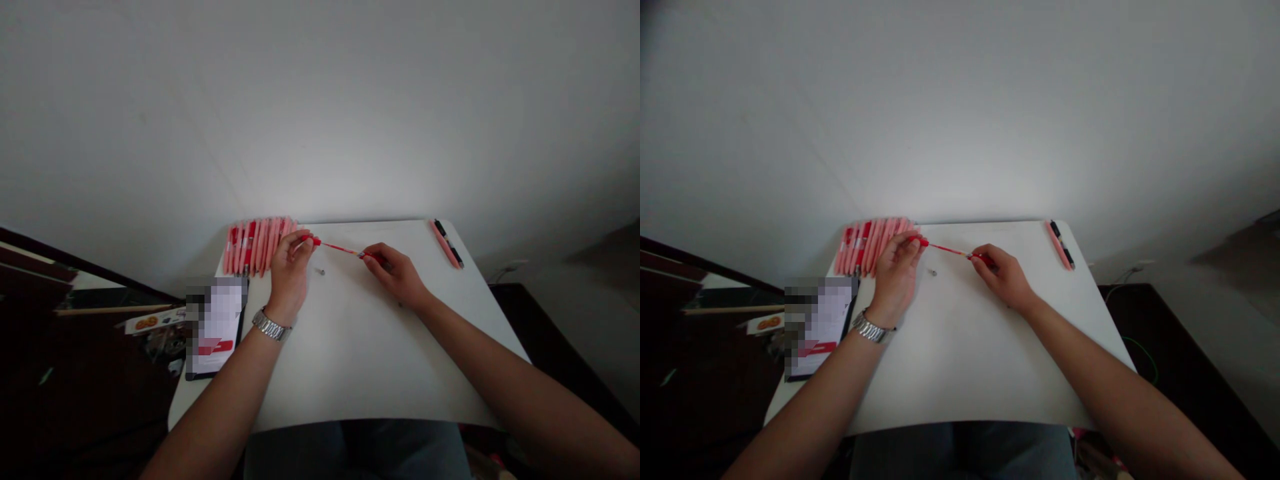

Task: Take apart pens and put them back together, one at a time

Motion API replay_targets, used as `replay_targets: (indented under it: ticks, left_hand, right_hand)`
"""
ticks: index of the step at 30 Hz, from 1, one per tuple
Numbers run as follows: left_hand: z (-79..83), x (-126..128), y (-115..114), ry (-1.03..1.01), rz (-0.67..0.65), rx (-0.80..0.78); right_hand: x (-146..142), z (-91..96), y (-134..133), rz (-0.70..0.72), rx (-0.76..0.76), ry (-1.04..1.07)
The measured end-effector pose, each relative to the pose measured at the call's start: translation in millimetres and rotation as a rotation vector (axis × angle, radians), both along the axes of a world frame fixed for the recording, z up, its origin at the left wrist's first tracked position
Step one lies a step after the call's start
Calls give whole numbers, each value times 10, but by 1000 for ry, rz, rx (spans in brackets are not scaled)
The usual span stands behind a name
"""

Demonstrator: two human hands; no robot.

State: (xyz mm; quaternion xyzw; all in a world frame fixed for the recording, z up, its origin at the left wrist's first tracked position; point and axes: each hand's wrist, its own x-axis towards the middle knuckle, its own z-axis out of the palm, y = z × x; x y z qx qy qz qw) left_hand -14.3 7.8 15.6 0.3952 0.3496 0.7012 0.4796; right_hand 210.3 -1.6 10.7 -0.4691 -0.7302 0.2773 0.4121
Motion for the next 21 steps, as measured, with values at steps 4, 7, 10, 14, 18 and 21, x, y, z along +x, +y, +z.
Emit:
replay_targets:
  ticks: [4,7,10,14,18,21]
  left_hand:
    - [-14,10,-9,20,-32,-14]
    - [-19,7,-16,43,-63,-8]
    - [-22,-2,-20,65,-62,4]
    - [-35,-7,-24,113,-73,5]
    - [-57,10,-35,108,-109,-10]
    - [-67,33,-57,110,-139,-47]
  right_hand:
    - [2,-1,0,7,2,5]
    - [4,0,1,14,-3,10]
    - [5,2,0,11,-6,4]
    - [6,5,-3,37,1,5]
    - [7,4,-6,62,14,-4]
    - [6,-1,-8,70,30,-14]
